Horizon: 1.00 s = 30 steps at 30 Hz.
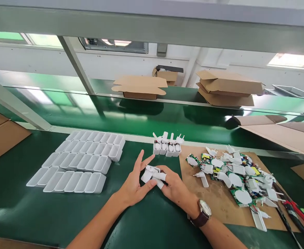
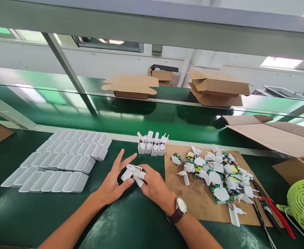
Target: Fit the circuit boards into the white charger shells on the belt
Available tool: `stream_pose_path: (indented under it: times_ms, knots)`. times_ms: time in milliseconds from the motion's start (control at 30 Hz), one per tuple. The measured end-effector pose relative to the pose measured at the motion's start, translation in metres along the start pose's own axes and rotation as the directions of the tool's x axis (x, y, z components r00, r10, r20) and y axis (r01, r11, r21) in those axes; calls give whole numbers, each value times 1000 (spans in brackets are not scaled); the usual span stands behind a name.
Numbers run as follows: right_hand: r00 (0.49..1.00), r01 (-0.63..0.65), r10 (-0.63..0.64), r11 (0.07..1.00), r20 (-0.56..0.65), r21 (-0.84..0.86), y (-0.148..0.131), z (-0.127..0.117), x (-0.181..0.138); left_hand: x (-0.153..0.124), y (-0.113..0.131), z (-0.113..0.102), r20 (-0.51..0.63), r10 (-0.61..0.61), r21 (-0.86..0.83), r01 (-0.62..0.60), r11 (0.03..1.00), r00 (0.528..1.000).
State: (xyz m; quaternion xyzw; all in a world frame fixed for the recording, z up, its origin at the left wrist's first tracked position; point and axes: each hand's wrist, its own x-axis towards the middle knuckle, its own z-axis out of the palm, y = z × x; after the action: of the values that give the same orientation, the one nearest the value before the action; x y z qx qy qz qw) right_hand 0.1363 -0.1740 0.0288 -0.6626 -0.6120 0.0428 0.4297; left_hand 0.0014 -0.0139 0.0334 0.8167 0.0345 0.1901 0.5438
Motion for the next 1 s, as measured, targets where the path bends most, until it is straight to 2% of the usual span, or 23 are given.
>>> stream_pose_path:
  times_ms: [133,233,367,533,667,833,933,1000]
  knots:
    - [998,36,-39,998,-54,-56,2,1,-3,-1,-4,-1,-20,40,83,-38,996,999]
    - [996,15,-20,998,-91,-58,3,-2,-5,-2,-3,-1,-35,72,83,-69,994,997]
    - [1000,-20,21,997,19,-68,4,-3,-6,0,-2,5,-114,70,144,-54,988,991]
    - [994,-110,110,991,-1,-74,0,-1,-4,2,-8,10,-232,123,182,-81,980,965]
    - [994,-99,103,988,26,-116,-3,-2,-4,3,-8,10,-262,147,179,-102,979,954]
    - [988,-142,148,980,33,-143,-3,-2,-3,5,-11,8,-265,107,128,-75,989,958]
    - [992,-117,121,988,36,-97,-1,0,-1,6,-13,7,-276,71,99,-45,994,958]
    - [987,-158,159,987,-15,34,0,2,0,6,-13,6,-263,72,106,-45,993,962]
